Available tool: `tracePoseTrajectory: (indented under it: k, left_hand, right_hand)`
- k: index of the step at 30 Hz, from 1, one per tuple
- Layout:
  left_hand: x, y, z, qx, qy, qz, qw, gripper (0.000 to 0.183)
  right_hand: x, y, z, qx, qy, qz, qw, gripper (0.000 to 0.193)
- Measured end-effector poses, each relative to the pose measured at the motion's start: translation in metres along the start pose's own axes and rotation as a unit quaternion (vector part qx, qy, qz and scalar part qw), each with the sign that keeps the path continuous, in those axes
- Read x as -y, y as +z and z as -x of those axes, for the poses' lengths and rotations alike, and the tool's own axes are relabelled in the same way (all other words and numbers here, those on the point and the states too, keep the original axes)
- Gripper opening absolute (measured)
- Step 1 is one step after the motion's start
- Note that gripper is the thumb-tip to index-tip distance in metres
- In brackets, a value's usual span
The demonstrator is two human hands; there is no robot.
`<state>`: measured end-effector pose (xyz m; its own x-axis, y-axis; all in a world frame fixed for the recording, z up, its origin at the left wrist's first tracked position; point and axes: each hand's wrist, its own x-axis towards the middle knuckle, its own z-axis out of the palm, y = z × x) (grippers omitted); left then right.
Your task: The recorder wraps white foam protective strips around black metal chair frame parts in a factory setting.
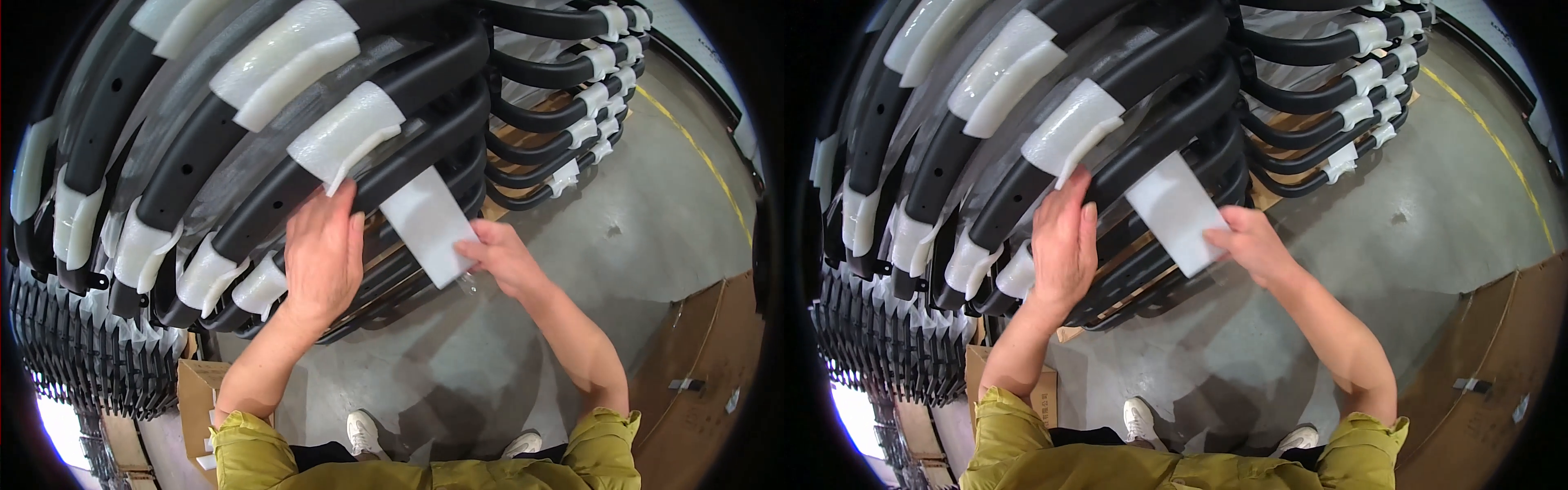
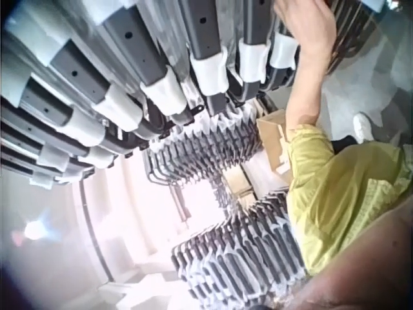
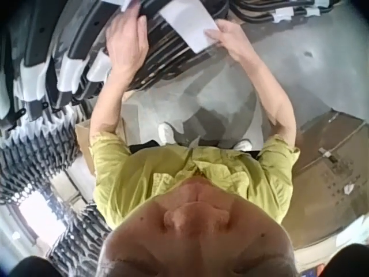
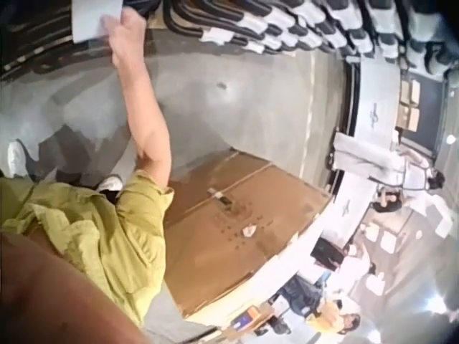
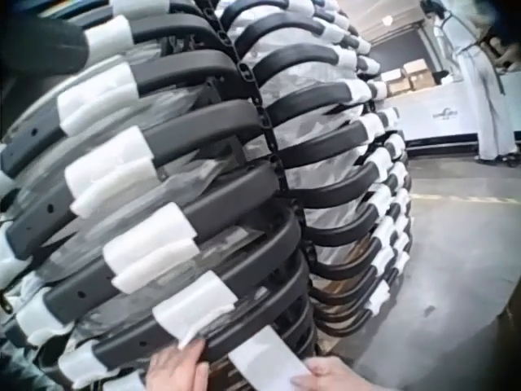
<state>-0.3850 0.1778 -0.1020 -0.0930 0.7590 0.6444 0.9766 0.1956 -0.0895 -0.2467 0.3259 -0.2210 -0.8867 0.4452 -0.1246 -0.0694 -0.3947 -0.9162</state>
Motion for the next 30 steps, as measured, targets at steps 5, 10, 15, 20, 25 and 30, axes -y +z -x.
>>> tracePoseTrajectory:
  k: [5,10,15,20,25,30]
  left_hand:
    - [0.021,0.008,-0.035,0.241,-0.377,0.099,0.889,0.047]
    - [0.024,0.012,-0.031,0.200,-0.369,0.218,0.881,0.058]
    - [0.015,0.017,-0.018,0.140,-0.279,0.138,0.940,0.042]
    - [0.002,0.021,-0.012,-0.052,-0.190,0.116,0.973,0.024]
    - [-0.005,0.021,-0.014,-0.138,0.001,-0.014,0.990,0.015]
    - [-0.001,0.016,-0.015,-0.152,0.121,-0.021,0.981,0.020]
  right_hand:
    - [0.026,0.020,-0.035,0.050,-0.011,0.047,0.998,0.026]
    - [0.010,0.024,-0.033,0.030,-0.036,-0.026,0.999,0.022]
    - [-0.026,0.022,-0.021,0.047,0.018,-0.146,0.988,0.013]
    - [-0.023,0.037,-0.028,0.028,0.022,-0.132,0.991,0.012]
    - [-0.010,0.043,-0.027,0.001,-0.007,-0.079,0.997,0.014]
    - [0.002,0.048,-0.023,-0.004,-0.040,-0.048,0.998,0.015]
